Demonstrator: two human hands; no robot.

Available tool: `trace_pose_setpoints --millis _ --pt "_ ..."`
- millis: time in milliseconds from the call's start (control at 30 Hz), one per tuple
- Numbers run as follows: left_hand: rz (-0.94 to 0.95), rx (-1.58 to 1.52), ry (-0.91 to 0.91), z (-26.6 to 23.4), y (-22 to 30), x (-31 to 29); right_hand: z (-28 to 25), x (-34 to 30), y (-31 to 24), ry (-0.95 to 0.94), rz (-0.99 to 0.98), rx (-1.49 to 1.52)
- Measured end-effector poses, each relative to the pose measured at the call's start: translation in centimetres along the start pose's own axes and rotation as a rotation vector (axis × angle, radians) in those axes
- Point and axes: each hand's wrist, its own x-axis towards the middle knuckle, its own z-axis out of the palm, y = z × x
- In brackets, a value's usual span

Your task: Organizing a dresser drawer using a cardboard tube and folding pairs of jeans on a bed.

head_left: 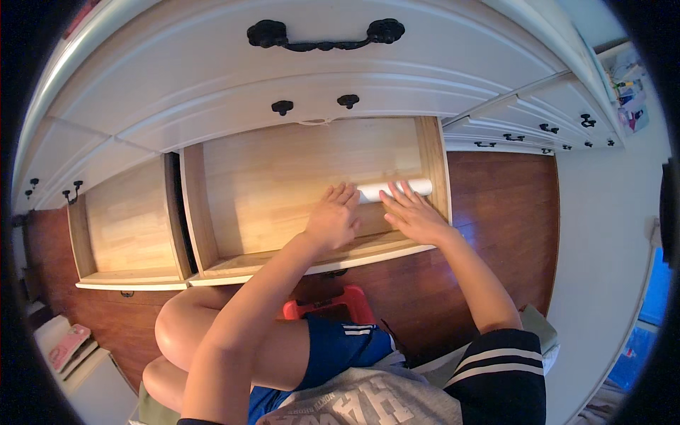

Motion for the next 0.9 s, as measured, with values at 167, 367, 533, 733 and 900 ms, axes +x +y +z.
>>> trace_pose_setpoints --millis 167,367,533,733,900 --pt "0.019 -0.017 -0.062 -1.0 0.8 -0.5 -1.5 -1.1 -0.7 0.062 -0.064 -0.007" --pt "-0.072 -0.103 -0.148 -2.1 2.9 -1.3 -1.9 -0.2 -0.1 0.265 0.155 0.182" --pt "-0.114 -0.177 -0.189 -2.1 2.7 -1.2 0.0 -0.1 0.9 0.104 -0.022 0.051" --pt "-0.181 -0.333 -0.001 -2.1 0.5 -1.1 -0.1 -1.1 0.4 -0.043 0.023 0.102" --pt "-0.112 -0.209 0.023 0.6 0.0 -3.1 0.5 -2.4 0.2 -0.032 -0.021 0.057"
